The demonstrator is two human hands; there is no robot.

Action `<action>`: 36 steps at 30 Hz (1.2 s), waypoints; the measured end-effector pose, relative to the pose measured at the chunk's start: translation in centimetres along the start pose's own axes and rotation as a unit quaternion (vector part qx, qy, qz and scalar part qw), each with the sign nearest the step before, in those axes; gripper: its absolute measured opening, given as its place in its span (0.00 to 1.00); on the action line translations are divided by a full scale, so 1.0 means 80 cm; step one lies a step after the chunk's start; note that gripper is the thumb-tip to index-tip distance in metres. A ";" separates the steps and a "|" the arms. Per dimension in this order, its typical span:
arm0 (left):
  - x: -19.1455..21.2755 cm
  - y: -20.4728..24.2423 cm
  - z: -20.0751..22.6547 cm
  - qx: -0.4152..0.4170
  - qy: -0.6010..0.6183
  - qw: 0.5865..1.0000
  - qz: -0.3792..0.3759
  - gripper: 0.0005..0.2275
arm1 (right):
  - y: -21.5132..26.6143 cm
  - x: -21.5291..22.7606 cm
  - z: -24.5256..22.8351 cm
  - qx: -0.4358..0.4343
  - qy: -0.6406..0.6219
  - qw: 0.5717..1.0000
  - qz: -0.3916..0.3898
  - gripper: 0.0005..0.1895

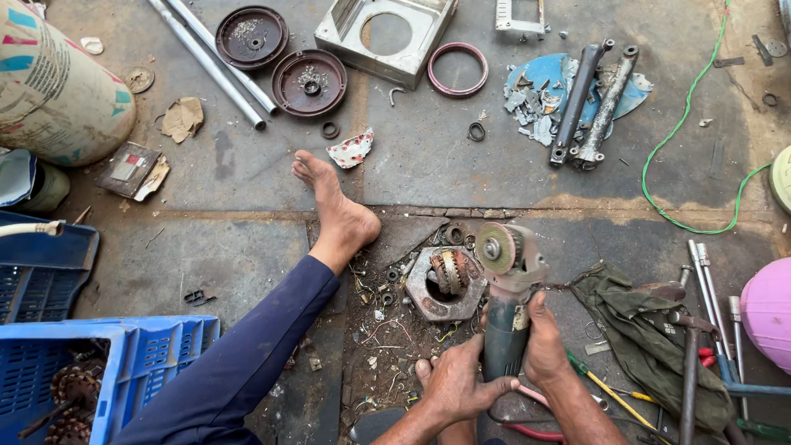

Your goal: The person uses an angle grinder to smooth the surface of a cylindrical metal part held in a vise. After grinding, the person removes the part and uses pliers to adjust a ring on it.

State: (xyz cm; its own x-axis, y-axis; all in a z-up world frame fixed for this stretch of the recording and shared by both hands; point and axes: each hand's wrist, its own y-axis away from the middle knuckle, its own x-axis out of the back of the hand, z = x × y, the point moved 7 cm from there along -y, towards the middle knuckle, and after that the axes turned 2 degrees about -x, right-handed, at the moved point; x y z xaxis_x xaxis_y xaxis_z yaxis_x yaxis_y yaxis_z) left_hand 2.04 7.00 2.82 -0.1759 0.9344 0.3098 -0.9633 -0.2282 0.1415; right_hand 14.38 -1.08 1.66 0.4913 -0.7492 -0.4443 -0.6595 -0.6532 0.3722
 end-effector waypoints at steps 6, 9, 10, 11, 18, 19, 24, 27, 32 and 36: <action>-0.002 -0.002 0.007 -0.001 0.020 1.000 0.009 0.26 | 0.005 -0.003 -0.016 -0.008 0.004 0.999 -0.037 0.37; -0.012 -0.004 0.001 0.004 0.012 1.000 0.001 0.28 | -0.001 0.017 -0.001 0.008 -0.025 1.000 0.005 0.38; -0.015 -0.004 -0.003 0.005 0.013 1.000 -0.002 0.28 | -0.002 0.025 0.007 0.002 -0.026 0.999 0.020 0.38; -0.018 -0.003 -0.007 0.006 0.012 1.000 -0.007 0.29 | -0.002 0.033 0.016 -0.004 -0.029 0.999 0.036 0.38; 0.028 -0.013 -0.013 0.042 0.041 0.995 0.076 0.38 | -0.005 0.060 0.029 0.002 0.012 0.998 0.068 0.38; 0.056 -0.021 -0.010 0.019 -0.025 0.990 0.139 0.39 | -0.006 0.061 0.031 -0.004 0.021 0.997 0.073 0.38; 0.113 -0.084 -0.020 -0.023 -0.230 0.959 0.166 0.52 | 0.001 0.070 0.034 -0.019 0.074 0.991 0.111 0.38; 0.108 -0.113 -0.034 -0.029 -0.259 0.960 0.106 0.48 | 0.003 0.070 0.034 -0.013 0.056 0.993 0.099 0.37; 0.106 -0.121 -0.045 0.002 -0.252 0.965 0.077 0.40 | 0.006 0.091 0.043 -0.041 0.066 0.988 0.134 0.37; 0.111 -0.116 -0.038 -0.015 -0.229 0.968 0.102 0.39 | 0.015 0.100 0.043 -0.043 0.074 0.986 0.142 0.36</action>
State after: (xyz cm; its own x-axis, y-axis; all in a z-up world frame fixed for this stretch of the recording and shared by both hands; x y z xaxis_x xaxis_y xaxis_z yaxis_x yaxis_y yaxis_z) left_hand 8.77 18.27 1.43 -0.2618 0.6503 0.7131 -0.9244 -0.3814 0.0085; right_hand 15.58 -7.48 -4.28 0.3761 -0.9066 -0.1917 -0.7340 -0.4177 0.5355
